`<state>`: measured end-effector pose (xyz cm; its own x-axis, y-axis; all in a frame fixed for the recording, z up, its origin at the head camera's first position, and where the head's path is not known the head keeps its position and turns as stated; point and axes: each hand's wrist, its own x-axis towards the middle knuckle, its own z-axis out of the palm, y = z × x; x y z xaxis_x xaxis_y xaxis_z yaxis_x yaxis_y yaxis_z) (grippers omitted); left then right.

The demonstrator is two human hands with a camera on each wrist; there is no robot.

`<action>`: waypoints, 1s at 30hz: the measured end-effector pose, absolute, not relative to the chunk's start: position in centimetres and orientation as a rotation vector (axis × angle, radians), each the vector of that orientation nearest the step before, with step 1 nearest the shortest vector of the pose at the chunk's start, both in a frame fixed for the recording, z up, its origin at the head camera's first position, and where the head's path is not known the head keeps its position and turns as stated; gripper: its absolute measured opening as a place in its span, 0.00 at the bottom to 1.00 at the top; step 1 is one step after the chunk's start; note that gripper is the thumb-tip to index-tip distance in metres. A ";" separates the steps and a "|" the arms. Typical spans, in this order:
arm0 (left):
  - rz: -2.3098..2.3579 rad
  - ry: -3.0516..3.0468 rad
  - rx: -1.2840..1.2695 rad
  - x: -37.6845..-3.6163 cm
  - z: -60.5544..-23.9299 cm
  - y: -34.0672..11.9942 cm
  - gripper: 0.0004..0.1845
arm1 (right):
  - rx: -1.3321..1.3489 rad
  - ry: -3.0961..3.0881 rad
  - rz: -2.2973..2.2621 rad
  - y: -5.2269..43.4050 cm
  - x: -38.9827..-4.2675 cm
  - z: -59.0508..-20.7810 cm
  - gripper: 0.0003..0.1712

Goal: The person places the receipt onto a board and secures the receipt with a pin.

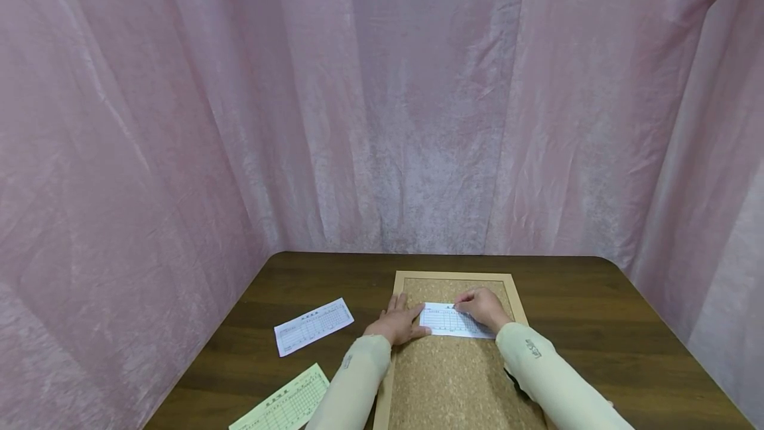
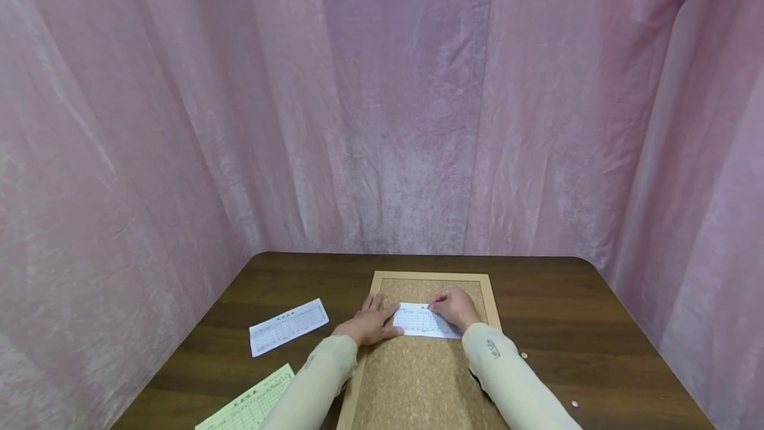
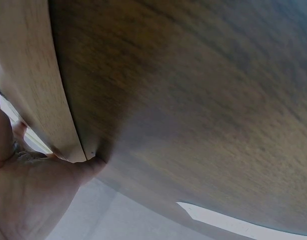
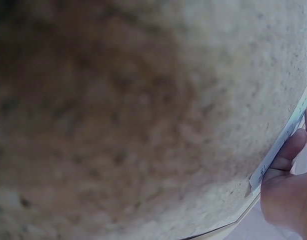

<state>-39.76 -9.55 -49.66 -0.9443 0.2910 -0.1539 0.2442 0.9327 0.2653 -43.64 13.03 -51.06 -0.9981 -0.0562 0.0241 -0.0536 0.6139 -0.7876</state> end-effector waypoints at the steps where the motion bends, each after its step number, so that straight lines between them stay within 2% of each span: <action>1: 0.361 2.899 0.406 -39.8 -49.7 -9.6 0.38 | -0.095 2.818 -1.377 13.0 -43.6 -51.0 0.02; 30: 0.381 2.889 0.415 -39.6 -49.4 -9.6 0.38 | -0.111 2.894 -1.275 12.3 -43.0 -50.0 0.03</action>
<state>-39.60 -9.65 -49.35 -0.9411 0.2993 -0.1571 0.2484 0.9275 0.2792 -43.03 12.29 -50.05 -0.9973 -0.0547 0.0495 -0.0734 0.6728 -0.7361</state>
